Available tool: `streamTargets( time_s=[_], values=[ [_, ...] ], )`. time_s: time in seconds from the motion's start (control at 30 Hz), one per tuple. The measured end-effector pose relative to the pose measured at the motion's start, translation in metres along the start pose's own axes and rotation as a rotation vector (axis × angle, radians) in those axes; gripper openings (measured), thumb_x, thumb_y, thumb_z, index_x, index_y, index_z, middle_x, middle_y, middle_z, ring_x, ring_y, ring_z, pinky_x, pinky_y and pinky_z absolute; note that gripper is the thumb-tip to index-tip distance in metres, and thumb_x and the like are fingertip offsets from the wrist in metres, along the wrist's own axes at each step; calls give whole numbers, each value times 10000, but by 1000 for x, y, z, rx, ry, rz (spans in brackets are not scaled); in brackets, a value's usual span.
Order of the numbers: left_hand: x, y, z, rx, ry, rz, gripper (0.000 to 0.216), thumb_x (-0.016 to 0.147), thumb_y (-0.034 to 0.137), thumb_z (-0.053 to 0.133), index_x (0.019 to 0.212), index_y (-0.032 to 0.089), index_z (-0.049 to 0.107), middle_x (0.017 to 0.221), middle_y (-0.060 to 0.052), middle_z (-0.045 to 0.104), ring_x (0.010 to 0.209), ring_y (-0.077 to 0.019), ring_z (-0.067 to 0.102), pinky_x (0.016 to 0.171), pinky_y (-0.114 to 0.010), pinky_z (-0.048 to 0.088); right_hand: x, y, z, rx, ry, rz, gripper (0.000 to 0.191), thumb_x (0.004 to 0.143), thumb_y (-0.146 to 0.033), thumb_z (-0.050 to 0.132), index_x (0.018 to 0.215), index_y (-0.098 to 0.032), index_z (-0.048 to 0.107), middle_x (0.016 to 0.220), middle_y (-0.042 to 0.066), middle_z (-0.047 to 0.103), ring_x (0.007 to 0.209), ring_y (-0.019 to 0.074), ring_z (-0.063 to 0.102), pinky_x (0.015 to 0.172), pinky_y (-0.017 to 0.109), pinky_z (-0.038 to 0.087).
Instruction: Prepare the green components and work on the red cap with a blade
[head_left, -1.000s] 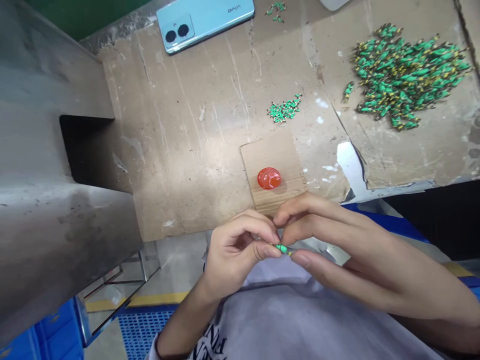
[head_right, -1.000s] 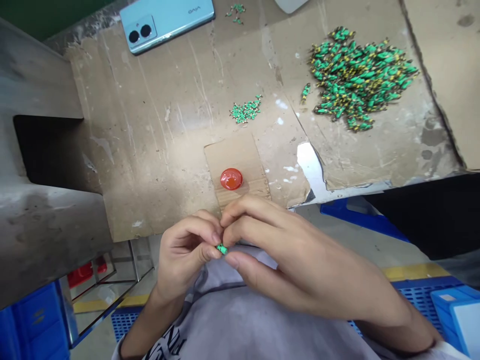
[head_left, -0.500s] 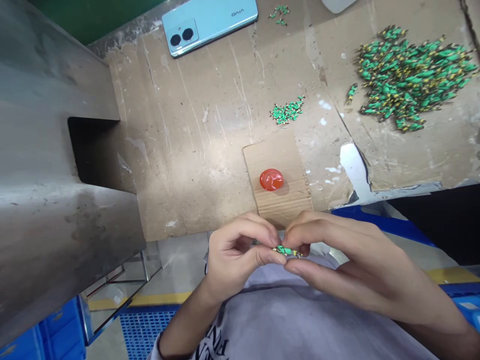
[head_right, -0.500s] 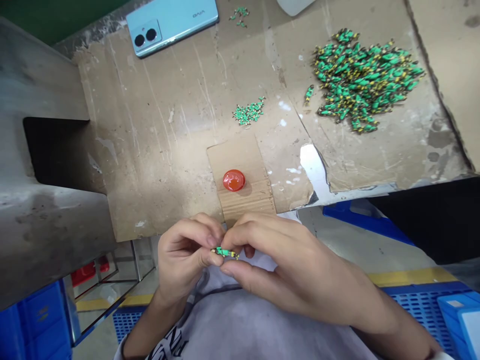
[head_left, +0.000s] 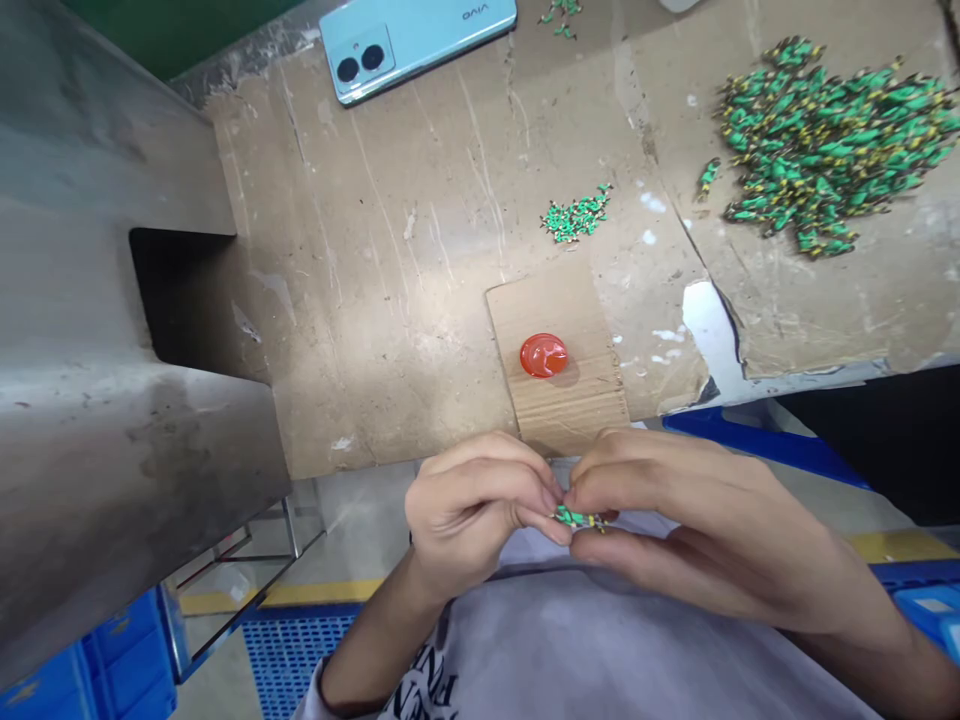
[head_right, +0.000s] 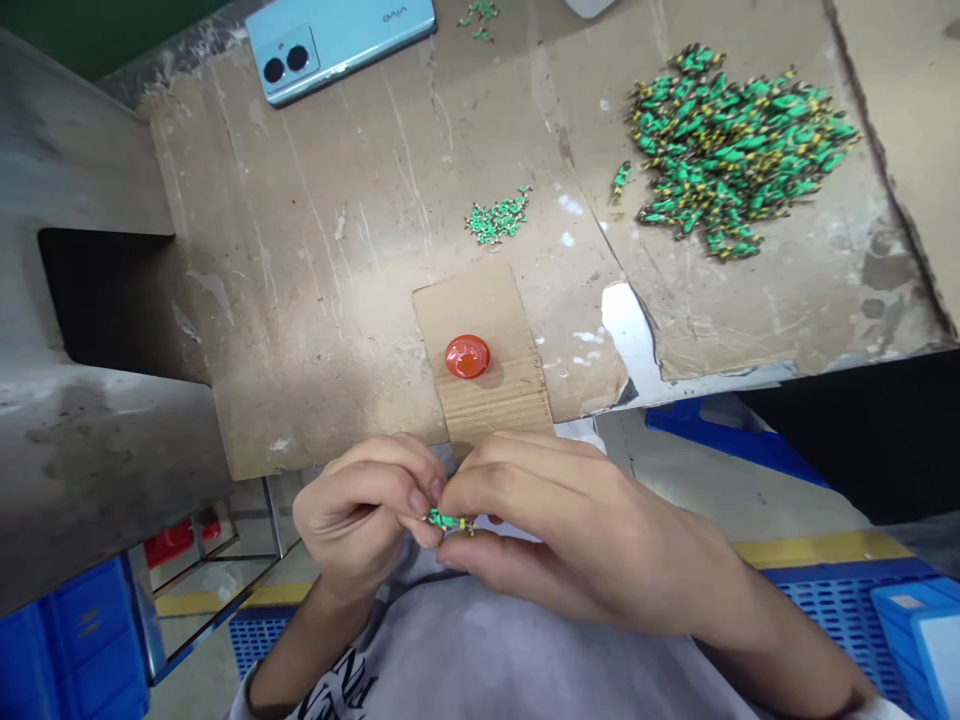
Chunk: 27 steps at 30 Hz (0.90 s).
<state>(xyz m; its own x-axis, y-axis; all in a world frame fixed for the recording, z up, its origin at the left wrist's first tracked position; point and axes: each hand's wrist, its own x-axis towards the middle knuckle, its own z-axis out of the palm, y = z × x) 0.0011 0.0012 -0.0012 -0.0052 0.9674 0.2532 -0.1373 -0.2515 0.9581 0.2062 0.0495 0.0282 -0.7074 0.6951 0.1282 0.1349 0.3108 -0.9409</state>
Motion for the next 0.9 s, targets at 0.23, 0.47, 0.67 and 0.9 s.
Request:
streamTargets(
  time_s=[0.23,0.47,0.67,0.9],
  values=[
    [-7,-1,-2,100,-46,40,130,991,43,773,951,161,733,878,-51,753,796,-158,751,731,-236,631,-4,4,3,-51,-4,-62,71,1131,-262,632,1093,-225,679,920,7,769,803,135,731,778,234,596],
    [-8,3,2,33,-32,1,133,1014,168,805,916,174,716,838,-51,757,729,-154,743,666,-228,620,3,8,2,50,-50,-116,50,1100,-233,693,1068,-204,718,966,-1,799,873,110,754,852,207,596],
    [-7,2,4,27,-31,-6,152,1024,191,801,909,177,703,833,-45,755,741,-148,747,687,-218,618,6,11,0,25,-98,-130,135,1116,-272,672,1008,-210,723,899,-9,787,845,114,754,824,222,593],
    [-7,0,4,110,-55,85,157,1039,75,729,903,146,695,834,-48,723,752,-135,711,718,-219,610,-2,14,10,7,44,-166,116,1152,-253,604,1040,-236,630,859,-41,747,732,91,678,728,207,559]
  ],
)
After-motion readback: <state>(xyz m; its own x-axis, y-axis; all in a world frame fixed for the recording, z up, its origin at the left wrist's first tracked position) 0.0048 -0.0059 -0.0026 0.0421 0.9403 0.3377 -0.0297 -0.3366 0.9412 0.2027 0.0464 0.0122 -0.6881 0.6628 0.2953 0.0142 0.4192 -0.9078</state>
